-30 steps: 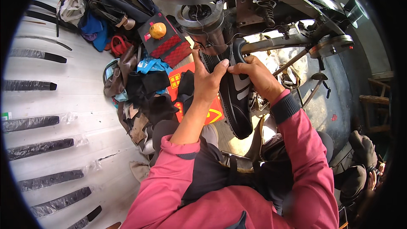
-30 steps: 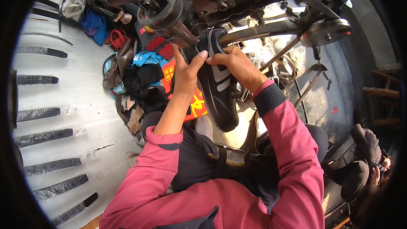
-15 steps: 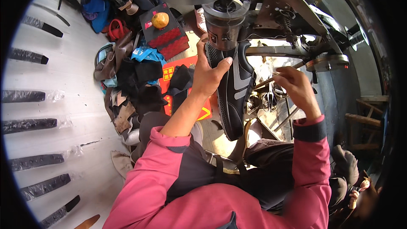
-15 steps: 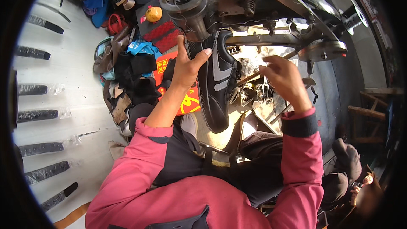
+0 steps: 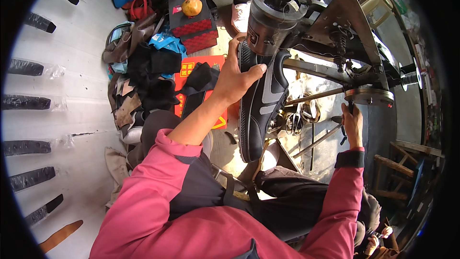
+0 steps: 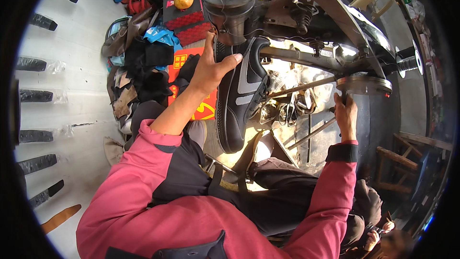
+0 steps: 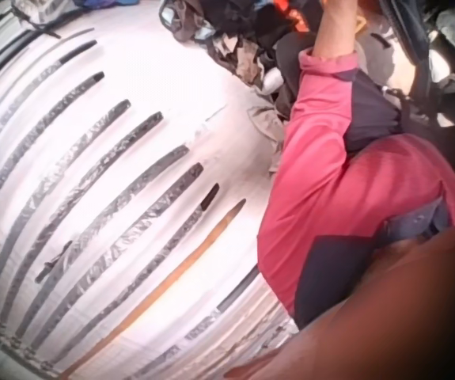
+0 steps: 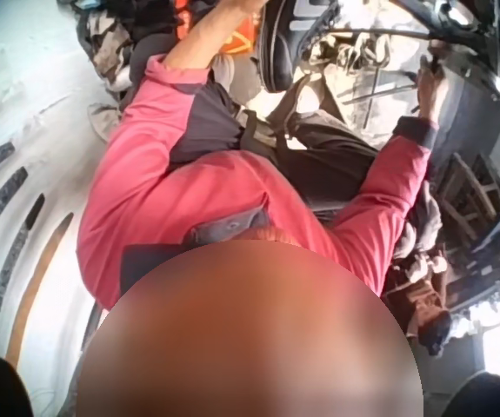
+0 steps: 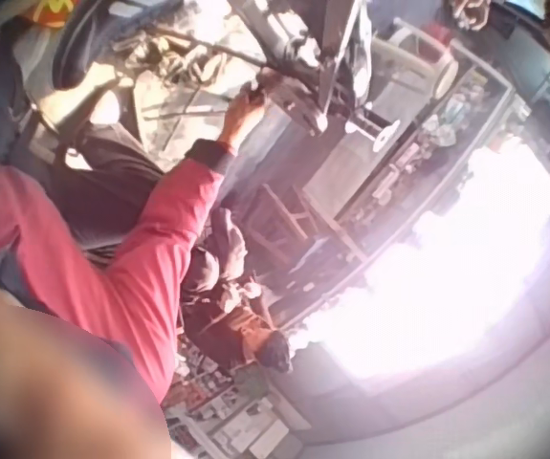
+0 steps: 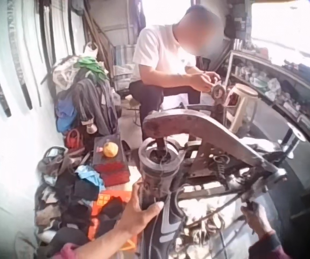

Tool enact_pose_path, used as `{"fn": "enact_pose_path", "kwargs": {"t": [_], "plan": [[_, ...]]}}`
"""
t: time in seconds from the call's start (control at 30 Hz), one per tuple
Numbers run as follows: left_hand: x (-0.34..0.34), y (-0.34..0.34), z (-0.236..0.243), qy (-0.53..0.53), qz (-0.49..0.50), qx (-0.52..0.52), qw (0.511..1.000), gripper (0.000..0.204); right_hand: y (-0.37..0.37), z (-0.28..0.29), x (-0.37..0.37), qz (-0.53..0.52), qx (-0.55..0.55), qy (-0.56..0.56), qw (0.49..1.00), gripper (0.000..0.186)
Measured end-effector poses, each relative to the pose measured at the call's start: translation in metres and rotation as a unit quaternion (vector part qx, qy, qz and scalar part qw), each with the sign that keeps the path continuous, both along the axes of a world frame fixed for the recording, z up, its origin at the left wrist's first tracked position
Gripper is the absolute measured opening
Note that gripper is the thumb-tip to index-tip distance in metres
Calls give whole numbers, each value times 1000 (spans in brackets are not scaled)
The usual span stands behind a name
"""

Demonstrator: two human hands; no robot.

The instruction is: The person operates a shoe-sewing machine to stitch the upper of a black sneaker. They hold the shoe against the machine's rotating wheel, guide it along the seam, and repeatedly reposition the shoe to continue stitching different sections.

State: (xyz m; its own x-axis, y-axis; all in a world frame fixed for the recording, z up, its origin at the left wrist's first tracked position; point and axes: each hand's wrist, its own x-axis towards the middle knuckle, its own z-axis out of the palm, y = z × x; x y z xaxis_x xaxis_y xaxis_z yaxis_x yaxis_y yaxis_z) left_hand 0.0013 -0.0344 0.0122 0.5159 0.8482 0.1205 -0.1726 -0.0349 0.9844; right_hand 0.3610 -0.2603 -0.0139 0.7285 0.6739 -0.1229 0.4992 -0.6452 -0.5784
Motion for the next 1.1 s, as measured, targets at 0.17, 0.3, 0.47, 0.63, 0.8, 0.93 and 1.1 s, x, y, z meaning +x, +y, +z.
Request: {"fn": "enact_pose_path", "kwargs": {"t": [0.17,0.3,0.47,0.63,0.8,0.93,1.1], "plan": [[0,-4,0,-15,12,-44,999,82,0,54,-28,45,149,81,984,24],[-2,1,0,-4,-2,-31,1000,82,-19,90,32,-15,267,-4,964,21],[-1,4,2,6,-5,-32,999,82,-32,28,85,-108,211,43,971,20],[-1,1,7,22,13,-27,999,82,-9,6,3,-10,52,194,980,26],[-3,3,2,23,-5,-48,999,84,-15,76,12,17,241,58,969,18],[-4,12,-7,-21,-24,-32,999,70,-30,64,78,-101,264,10,959,14],[0,13,-20,-13,14,41,999,50,-16,5,31,-83,47,103,990,19]]}}
